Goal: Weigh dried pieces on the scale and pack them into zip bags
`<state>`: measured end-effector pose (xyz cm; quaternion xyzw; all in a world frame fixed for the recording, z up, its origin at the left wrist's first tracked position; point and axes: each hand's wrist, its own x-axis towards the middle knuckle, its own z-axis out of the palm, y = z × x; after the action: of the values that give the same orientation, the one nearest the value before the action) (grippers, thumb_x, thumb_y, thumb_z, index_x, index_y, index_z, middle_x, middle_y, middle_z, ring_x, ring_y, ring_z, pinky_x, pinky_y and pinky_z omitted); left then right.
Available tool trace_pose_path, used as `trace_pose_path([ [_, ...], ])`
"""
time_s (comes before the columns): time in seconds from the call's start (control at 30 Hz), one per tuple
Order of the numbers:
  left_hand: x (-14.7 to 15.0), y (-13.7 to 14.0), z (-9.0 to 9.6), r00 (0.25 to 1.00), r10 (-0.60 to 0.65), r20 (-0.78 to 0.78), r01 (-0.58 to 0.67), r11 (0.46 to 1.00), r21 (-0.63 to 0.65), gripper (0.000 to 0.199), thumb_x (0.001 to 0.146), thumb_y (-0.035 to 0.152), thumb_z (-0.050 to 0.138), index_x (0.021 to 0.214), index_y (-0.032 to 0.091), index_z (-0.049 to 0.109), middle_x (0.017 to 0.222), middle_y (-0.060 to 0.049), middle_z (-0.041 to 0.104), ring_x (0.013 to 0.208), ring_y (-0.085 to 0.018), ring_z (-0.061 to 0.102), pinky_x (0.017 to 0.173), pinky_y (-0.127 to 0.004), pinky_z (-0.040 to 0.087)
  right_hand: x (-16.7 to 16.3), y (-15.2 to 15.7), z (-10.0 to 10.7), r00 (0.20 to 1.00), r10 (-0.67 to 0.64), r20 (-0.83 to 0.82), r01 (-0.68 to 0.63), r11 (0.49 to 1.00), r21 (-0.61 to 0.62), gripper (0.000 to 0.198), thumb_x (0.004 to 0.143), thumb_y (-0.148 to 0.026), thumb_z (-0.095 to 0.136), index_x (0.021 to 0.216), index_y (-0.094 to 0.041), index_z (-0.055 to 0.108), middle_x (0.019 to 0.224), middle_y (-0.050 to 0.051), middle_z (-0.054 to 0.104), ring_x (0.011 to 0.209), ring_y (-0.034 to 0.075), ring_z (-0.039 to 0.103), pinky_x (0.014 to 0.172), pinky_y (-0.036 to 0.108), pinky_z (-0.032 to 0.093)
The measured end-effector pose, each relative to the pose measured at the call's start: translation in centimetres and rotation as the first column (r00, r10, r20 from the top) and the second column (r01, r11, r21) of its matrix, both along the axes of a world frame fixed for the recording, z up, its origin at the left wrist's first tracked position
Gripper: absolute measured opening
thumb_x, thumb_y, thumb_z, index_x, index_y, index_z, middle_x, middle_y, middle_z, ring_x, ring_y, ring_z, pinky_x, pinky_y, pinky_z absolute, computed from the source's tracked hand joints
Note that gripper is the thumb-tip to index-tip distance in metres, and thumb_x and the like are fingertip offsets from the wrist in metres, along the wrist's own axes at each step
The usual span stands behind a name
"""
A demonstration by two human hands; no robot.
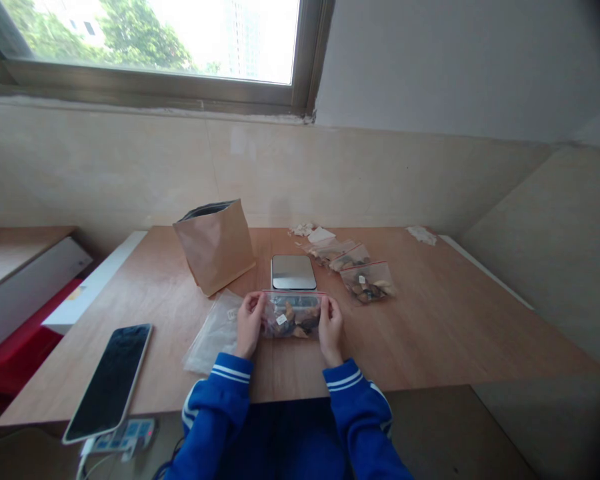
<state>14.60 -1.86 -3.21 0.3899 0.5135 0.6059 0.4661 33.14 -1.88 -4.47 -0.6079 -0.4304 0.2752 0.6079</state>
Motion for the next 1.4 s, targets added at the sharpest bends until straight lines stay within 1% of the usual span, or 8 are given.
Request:
trace_pose_path([
  [0.17, -0.1, 0.1, 0.0, 0.999, 0.047, -0.027, -0.046, 0.999, 0.011, 0.043, 0.076, 0.054, 0.068, 0.092, 0.014, 0.062, 0.078, -0.001, 0.062, 0.045, -0.006, 0.050, 0.039, -0.017, 0.040, 0.0, 0.0, 0.0, 1.000, 0.005, -0.021, -0.005, 1.000, 0.019, 0.056, 0.086, -0.068, 0.048, 0.095, -0.015, 0.064, 0.072, 0.004, 0.066, 0.071, 0.020, 0.061, 0.070, 0.031, 0.047],
  [0.3, -0.1, 0.2, 0.1, 0.997, 0.066, -0.039, -0.065, 0.998, 0.021, 0.043, 0.075, 0.055, 0.068, 0.089, 0.014, 0.063, 0.076, -0.001, 0.061, 0.049, -0.007, 0.051, 0.040, -0.017, 0.041, -0.1, 0.1, 0.0, 1.000, -0.006, -0.005, 0.006, 0.999, 0.039, 0.054, 0.087, -0.067, 0.047, 0.093, -0.015, 0.065, 0.069, 0.003, 0.063, 0.068, 0.019, 0.059, 0.069, 0.031, 0.047],
  [0.47, -0.1, 0.4, -0.2, 0.996, 0.072, -0.045, -0.071, 0.997, 0.028, 0.043, 0.075, 0.054, 0.068, 0.089, 0.014, 0.063, 0.077, -0.002, 0.062, 0.054, -0.009, 0.053, 0.042, -0.018, 0.044, -0.1, 0.5, -0.1, 0.999, -0.027, 0.041, 0.025, 0.998, 0.049, 0.051, 0.088, -0.064, 0.047, 0.092, -0.016, 0.064, 0.072, 0.004, 0.064, 0.068, 0.019, 0.058, 0.068, 0.031, 0.047],
  [0.8, 0.0, 0.1, -0.1, 0.997, 0.048, -0.065, -0.045, 0.998, 0.045, 0.042, 0.078, 0.055, 0.066, 0.089, 0.014, 0.063, 0.076, -0.003, 0.063, 0.056, -0.011, 0.054, 0.043, -0.019, 0.042, -0.1, 0.4, -0.1, 0.994, -0.077, 0.079, 0.068, 0.991, 0.111, 0.047, 0.089, -0.061, 0.048, 0.090, -0.016, 0.063, 0.075, 0.005, 0.066, 0.068, 0.019, 0.059, 0.067, 0.031, 0.046],
  [0.97, 0.1, 0.0, 0.2, 0.997, 0.036, -0.070, -0.033, 0.998, 0.044, 0.041, 0.078, 0.054, 0.066, 0.089, 0.015, 0.062, 0.076, -0.002, 0.063, 0.054, -0.010, 0.053, 0.044, -0.020, 0.041, -0.1, 0.4, -0.1, 0.997, -0.067, 0.037, 0.063, 0.993, 0.096, 0.049, 0.087, -0.063, 0.048, 0.088, -0.016, 0.063, 0.074, 0.005, 0.065, 0.067, 0.019, 0.058, 0.066, 0.031, 0.046],
  [1.17, 0.2, -0.3, 0.6, 0.997, -0.040, -0.067, 0.043, 0.998, 0.048, 0.039, 0.079, 0.052, 0.067, 0.088, 0.014, 0.065, 0.074, -0.001, 0.063, 0.051, -0.008, 0.050, 0.043, -0.019, 0.040, -0.1, 0.1, 0.2, 0.999, -0.003, -0.041, 0.005, 0.999, 0.038, 0.047, 0.086, -0.062, 0.053, 0.092, -0.017, 0.064, 0.075, 0.003, 0.064, 0.068, 0.018, 0.057, 0.065, 0.030, 0.046],
  [1.27, 0.2, -0.4, 0.7, 0.997, -0.048, -0.067, 0.052, 0.997, 0.050, 0.038, 0.079, 0.051, 0.067, 0.088, 0.014, 0.065, 0.072, 0.000, 0.062, 0.048, -0.007, 0.048, 0.042, -0.019, 0.038, -0.2, 0.0, 0.3, 0.998, 0.022, -0.052, -0.020, 0.999, 0.050, 0.044, 0.084, -0.059, 0.058, 0.095, -0.017, 0.064, 0.082, 0.004, 0.065, 0.070, 0.018, 0.057, 0.065, 0.029, 0.046],
  [1.4, 0.1, -0.5, 0.7, 0.998, -0.039, -0.059, 0.042, 0.998, 0.052, 0.037, 0.079, 0.050, 0.067, 0.088, 0.015, 0.064, 0.069, 0.002, 0.060, 0.045, -0.007, 0.047, 0.041, -0.019, 0.036, -0.3, -0.1, 0.4, 0.998, 0.040, -0.049, -0.036, 0.996, 0.079, 0.039, 0.083, -0.054, 0.061, 0.094, -0.017, 0.064, 0.083, 0.004, 0.065, 0.071, 0.017, 0.056, 0.066, 0.029, 0.045],
])
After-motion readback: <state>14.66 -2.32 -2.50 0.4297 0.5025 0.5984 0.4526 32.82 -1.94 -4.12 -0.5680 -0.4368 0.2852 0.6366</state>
